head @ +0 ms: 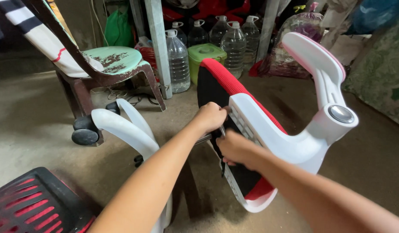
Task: Assembling a red and white office chair by attaching components and tightening screws.
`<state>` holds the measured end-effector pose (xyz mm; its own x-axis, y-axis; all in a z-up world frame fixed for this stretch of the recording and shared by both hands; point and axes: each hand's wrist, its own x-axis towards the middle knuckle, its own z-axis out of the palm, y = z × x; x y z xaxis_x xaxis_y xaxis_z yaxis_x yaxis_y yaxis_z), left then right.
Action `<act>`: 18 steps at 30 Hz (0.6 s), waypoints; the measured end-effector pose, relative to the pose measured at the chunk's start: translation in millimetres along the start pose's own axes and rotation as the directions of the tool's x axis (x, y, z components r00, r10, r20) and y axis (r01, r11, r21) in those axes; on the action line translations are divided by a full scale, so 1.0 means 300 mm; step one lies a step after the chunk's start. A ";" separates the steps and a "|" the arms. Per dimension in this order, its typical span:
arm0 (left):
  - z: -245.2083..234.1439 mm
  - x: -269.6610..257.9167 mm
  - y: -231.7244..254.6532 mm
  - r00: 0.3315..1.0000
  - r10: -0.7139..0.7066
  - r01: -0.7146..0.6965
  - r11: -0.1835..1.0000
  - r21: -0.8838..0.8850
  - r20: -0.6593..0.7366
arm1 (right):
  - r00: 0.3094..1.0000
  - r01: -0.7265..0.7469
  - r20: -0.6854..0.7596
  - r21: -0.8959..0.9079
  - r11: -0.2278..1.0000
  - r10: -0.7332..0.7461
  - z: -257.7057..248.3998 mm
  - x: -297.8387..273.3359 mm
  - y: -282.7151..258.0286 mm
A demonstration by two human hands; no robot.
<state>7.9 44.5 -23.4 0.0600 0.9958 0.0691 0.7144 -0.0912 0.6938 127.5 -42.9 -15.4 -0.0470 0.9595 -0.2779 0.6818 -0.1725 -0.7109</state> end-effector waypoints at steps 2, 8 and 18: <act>-0.037 -0.035 0.019 0.990 -0.060 0.086 0.974 -0.207 0.132 | 0.979 -0.016 0.203 0.035 0.999 0.009 -0.069 -0.032 -0.034; 0.030 0.116 -0.082 0.994 0.028 -0.026 0.999 -0.022 0.106 | 0.992 0.080 0.102 -0.048 0.996 -0.074 -0.072 -0.151 -0.021; -0.165 -0.027 -0.115 0.875 -0.232 0.324 0.933 -0.158 0.424 | 0.967 0.253 0.029 -0.147 0.956 -0.251 -0.074 -0.192 -0.113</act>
<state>-51.7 39.2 -12.4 0.1830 0.8961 -0.4044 0.5754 0.2359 0.7831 123.3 -87.2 39.1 -0.2378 0.9652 -0.1086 0.7477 0.1106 -0.6548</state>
